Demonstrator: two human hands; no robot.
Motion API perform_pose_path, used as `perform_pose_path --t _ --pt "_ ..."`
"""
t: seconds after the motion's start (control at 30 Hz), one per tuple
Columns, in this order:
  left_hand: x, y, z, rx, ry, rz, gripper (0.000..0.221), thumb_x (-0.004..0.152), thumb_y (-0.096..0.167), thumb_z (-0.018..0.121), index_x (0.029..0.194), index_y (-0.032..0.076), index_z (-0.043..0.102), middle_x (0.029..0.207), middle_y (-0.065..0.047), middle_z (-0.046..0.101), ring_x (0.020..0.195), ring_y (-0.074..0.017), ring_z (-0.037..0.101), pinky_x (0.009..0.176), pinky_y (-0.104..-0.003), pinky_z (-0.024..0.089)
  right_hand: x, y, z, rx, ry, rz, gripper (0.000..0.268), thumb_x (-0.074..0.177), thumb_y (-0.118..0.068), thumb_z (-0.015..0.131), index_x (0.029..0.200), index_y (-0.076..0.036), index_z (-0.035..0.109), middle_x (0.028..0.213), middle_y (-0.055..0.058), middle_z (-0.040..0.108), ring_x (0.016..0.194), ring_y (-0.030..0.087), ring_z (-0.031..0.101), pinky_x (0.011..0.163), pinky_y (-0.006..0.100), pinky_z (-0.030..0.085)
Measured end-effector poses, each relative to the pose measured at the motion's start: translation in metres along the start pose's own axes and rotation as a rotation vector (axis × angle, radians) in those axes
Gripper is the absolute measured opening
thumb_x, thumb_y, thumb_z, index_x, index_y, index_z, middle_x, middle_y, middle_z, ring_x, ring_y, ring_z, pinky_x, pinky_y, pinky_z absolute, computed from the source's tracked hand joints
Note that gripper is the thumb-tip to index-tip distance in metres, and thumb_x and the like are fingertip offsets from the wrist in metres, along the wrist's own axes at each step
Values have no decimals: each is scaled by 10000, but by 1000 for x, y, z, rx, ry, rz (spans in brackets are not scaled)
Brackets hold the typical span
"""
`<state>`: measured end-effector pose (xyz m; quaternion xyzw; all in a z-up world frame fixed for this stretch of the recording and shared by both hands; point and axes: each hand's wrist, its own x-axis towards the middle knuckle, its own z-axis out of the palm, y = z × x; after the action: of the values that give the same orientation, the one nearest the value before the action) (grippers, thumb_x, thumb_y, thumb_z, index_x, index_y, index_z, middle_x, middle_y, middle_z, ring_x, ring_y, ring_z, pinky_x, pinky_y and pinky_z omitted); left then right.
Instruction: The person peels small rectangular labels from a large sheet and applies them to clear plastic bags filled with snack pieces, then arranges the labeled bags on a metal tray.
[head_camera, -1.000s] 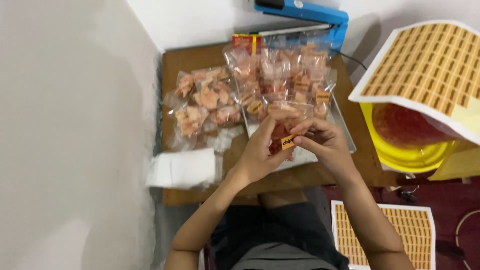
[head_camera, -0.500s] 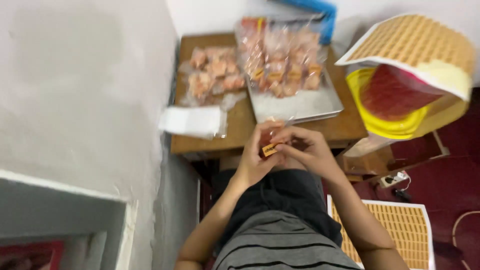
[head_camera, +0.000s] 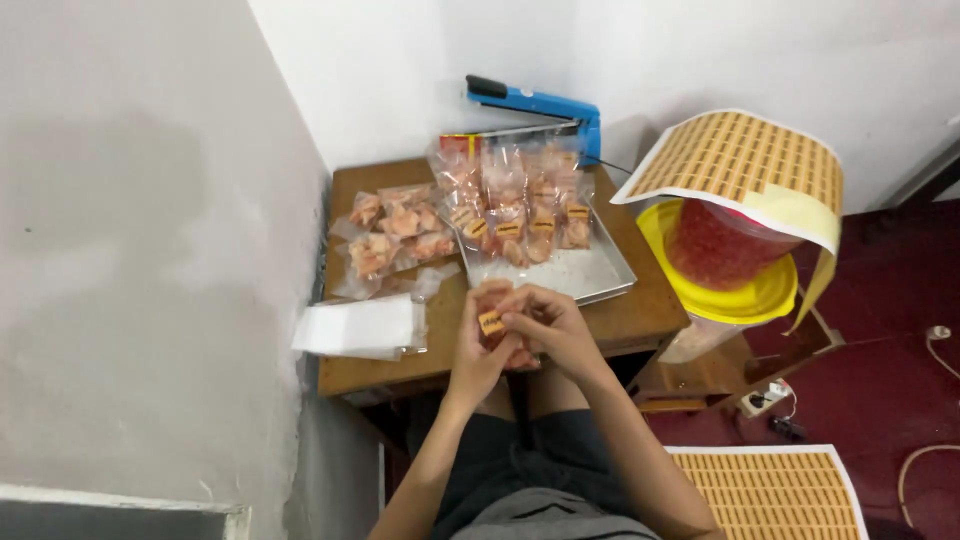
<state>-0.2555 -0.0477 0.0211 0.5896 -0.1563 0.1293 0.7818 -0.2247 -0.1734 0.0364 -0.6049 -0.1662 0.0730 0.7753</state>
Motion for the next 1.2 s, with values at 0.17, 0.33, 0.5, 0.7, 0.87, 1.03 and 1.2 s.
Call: perform_pose_path --t 0.17,0.33,0.5,0.7,0.87,1.03,1.2 --pt "39 -45 -18 75 69 -71 541 770 65 699 1264 85 481 1140 -124 582 994 -207 587 897 -370 513 40 10 -2 -169 56 -72 126 802 -60 737 897 4 684 649 72 593 564 139 588 514 273 504" --pt "103 -34 -24 347 75 -136 505 736 86 731 1211 120 565 1046 -115 673 947 -237 669 833 -367 546 104 5 -12 -25 34 -9 125 854 -68 663 943 20 655 513 139 617 378 195 609 357 268 491" --pt "185 -90 -49 230 44 -325 794 768 177 734 1456 126 339 1307 -224 521 1135 -379 574 912 -437 513 193 44 -48 -5 98 -63 93 869 1 607 955 32 627 655 130 634 412 190 643 344 269 530" --pt "218 -49 -62 45 17 -229 326 884 109 595 1172 128 443 1151 -75 540 885 -142 599 718 -233 531 223 25 -29 -285 71 -32 23 861 -91 656 862 -82 678 797 3 664 623 76 588 567 179 482" --pt "224 -49 -66 96 27 -170 375 823 70 634 1169 41 493 949 -101 575 924 -191 538 842 -373 482 225 43 -35 -327 74 -157 136 779 27 707 907 -8 736 631 61 628 505 90 442 503 240 439" --pt "212 -71 -70 92 41 -177 368 842 109 651 1159 16 490 944 -143 602 909 -226 580 818 -413 503 224 52 -37 -284 59 -195 139 778 34 704 911 -3 721 631 54 620 518 87 421 523 235 423" --pt "211 -62 -68 214 -8 -147 372 821 94 654 1161 30 516 943 -137 575 902 -253 563 826 -424 478 221 55 -38 -302 59 -241 104 788 25 686 878 -14 721 637 56 626 554 95 461 547 254 431"
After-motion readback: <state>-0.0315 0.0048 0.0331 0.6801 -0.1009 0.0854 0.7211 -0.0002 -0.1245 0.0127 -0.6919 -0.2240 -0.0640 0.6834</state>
